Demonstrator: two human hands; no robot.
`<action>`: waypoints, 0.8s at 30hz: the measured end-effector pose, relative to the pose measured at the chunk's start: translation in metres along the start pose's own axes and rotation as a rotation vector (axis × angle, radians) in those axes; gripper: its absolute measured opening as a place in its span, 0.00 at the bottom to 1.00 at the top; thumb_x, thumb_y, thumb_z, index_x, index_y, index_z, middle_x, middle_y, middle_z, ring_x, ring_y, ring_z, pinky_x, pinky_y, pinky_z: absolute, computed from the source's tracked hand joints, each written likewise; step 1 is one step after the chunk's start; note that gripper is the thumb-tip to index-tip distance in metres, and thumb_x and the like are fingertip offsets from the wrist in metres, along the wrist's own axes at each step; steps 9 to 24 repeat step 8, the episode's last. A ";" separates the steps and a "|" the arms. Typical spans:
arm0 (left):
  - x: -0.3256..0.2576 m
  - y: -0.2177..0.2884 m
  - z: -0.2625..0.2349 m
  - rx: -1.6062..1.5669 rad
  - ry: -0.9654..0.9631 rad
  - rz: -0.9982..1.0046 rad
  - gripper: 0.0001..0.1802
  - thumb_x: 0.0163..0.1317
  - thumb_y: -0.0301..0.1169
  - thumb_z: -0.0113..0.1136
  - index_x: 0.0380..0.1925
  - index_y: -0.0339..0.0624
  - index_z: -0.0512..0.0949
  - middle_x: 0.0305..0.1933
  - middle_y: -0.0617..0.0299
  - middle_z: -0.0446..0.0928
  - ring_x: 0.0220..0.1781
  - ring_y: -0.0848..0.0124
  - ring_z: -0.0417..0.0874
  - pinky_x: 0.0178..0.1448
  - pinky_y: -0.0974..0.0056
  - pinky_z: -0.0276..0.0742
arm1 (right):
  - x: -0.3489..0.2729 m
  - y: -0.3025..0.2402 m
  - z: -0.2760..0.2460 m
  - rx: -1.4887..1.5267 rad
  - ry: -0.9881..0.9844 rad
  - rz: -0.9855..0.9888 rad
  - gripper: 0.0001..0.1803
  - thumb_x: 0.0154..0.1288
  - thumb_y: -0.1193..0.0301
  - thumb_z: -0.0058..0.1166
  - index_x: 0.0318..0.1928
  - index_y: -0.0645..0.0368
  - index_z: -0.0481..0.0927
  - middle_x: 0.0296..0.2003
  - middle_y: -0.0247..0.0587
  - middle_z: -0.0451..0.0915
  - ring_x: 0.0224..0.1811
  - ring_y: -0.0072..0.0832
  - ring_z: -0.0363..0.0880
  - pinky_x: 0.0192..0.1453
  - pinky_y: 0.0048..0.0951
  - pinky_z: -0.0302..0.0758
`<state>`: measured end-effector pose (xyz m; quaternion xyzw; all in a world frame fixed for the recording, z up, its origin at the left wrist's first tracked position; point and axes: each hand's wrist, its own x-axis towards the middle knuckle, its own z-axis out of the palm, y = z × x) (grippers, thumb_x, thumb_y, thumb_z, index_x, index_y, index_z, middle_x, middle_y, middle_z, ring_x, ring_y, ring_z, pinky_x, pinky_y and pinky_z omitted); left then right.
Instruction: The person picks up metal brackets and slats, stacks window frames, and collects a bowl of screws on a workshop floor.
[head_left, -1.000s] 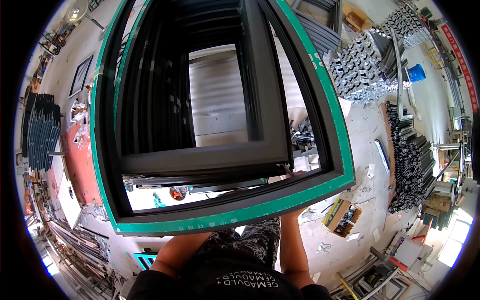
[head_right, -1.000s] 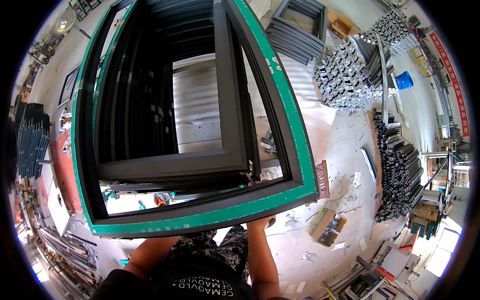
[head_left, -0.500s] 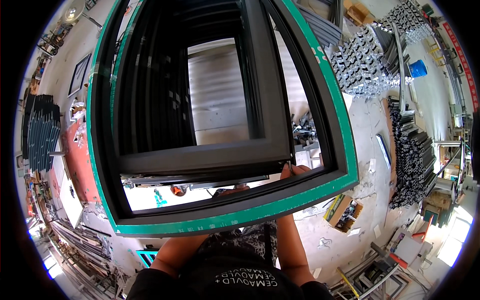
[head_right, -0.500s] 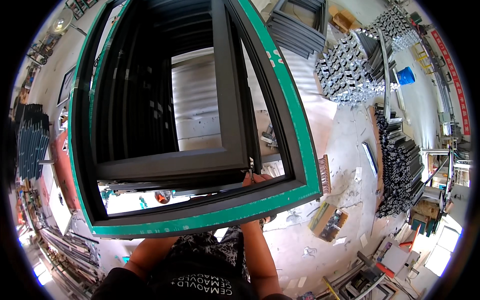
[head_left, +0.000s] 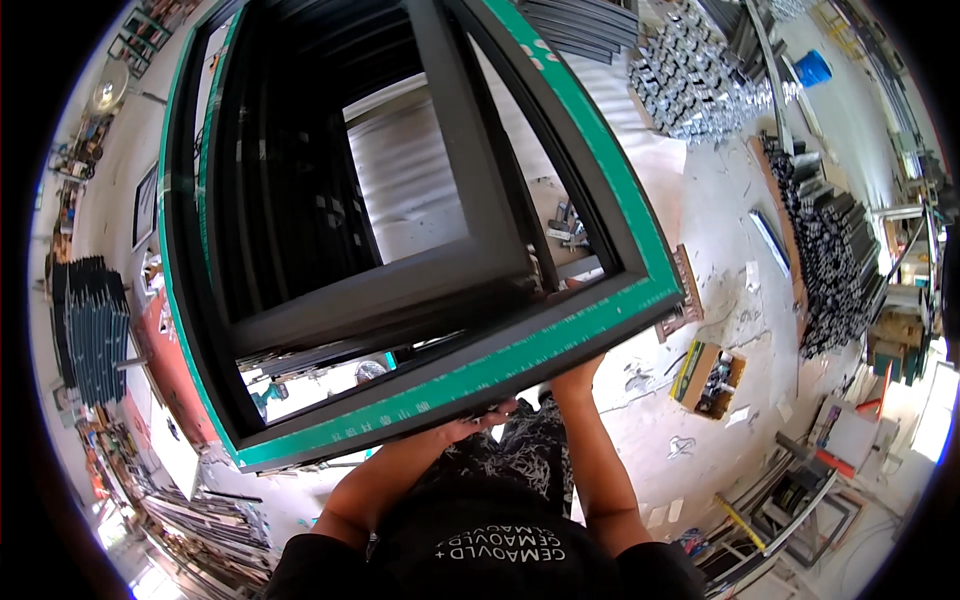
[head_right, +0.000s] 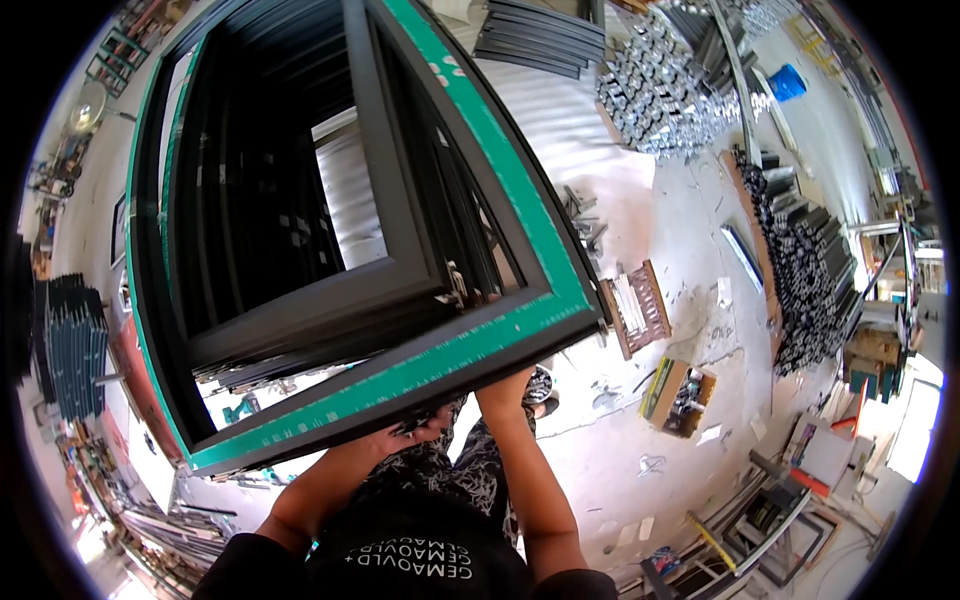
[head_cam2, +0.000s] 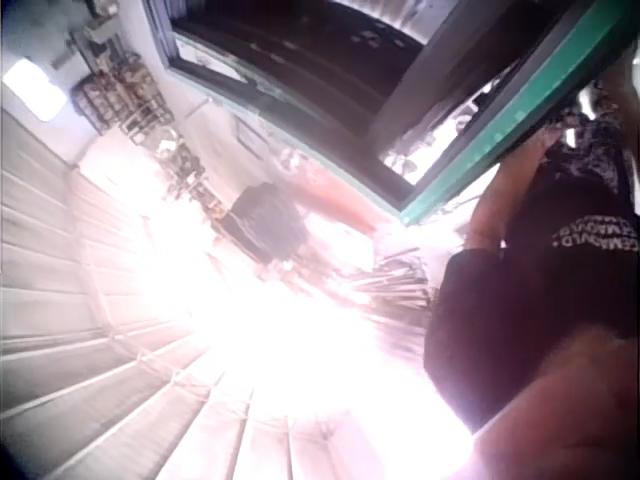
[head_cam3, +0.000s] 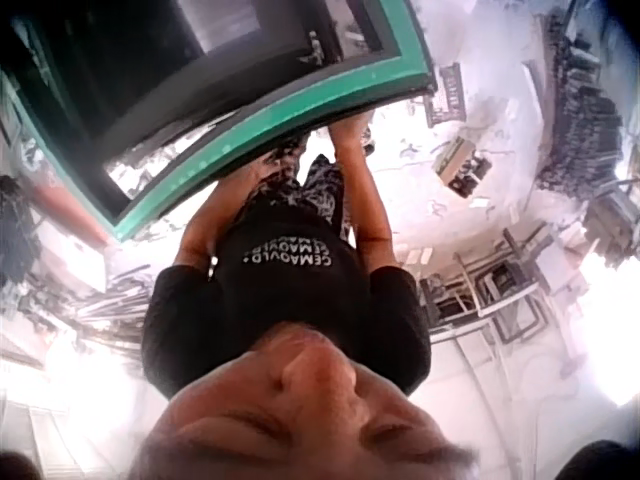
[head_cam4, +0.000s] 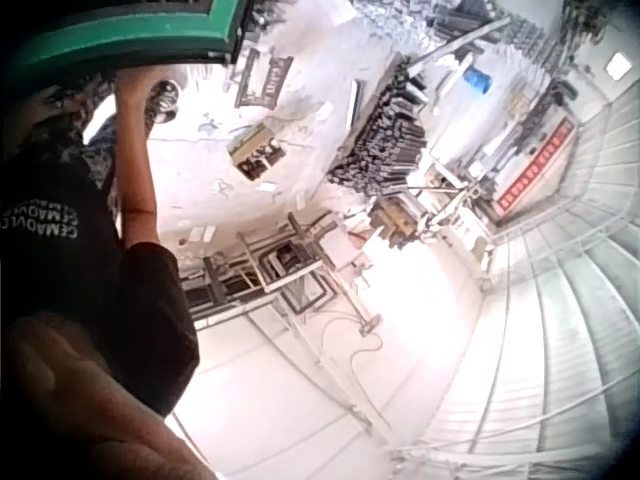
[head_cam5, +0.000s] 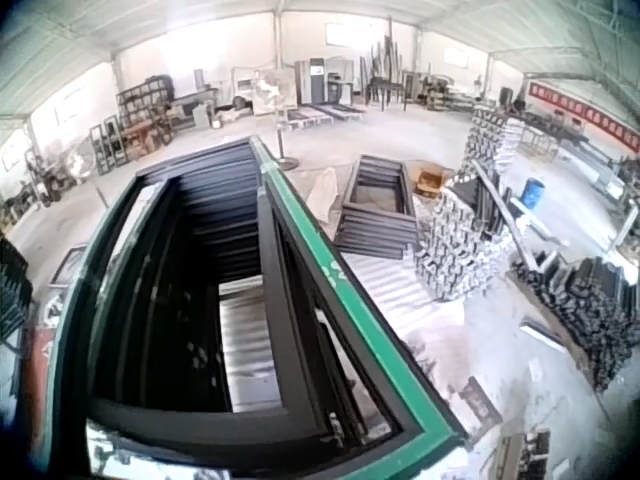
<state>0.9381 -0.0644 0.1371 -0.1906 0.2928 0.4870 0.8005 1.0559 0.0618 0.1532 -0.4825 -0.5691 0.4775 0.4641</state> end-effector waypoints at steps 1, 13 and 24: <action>0.002 -0.003 0.006 0.074 0.029 -0.019 0.20 0.63 0.45 0.47 0.38 0.38 0.73 0.33 0.57 0.75 0.30 0.68 0.76 0.24 0.70 0.70 | -0.005 -0.003 -0.014 -0.403 -0.018 -0.146 0.11 0.54 0.80 0.53 0.40 0.66 0.74 0.36 0.44 0.77 0.40 0.33 0.74 0.46 0.30 0.69; 0.026 -0.026 0.064 0.077 0.013 -0.121 0.21 0.58 0.51 0.54 0.35 0.43 0.74 0.41 0.55 0.76 0.45 0.60 0.78 0.53 0.53 0.76 | -0.057 -0.025 -0.089 -0.002 -0.078 0.284 0.08 0.58 0.80 0.52 0.40 0.65 0.76 0.33 0.37 0.77 0.32 0.20 0.76 0.37 0.19 0.73; 0.026 -0.026 0.064 0.077 0.013 -0.121 0.21 0.58 0.51 0.54 0.35 0.43 0.74 0.41 0.55 0.76 0.45 0.60 0.78 0.53 0.53 0.76 | -0.057 -0.025 -0.089 -0.002 -0.078 0.284 0.08 0.58 0.80 0.52 0.40 0.65 0.76 0.33 0.37 0.77 0.32 0.20 0.76 0.37 0.19 0.73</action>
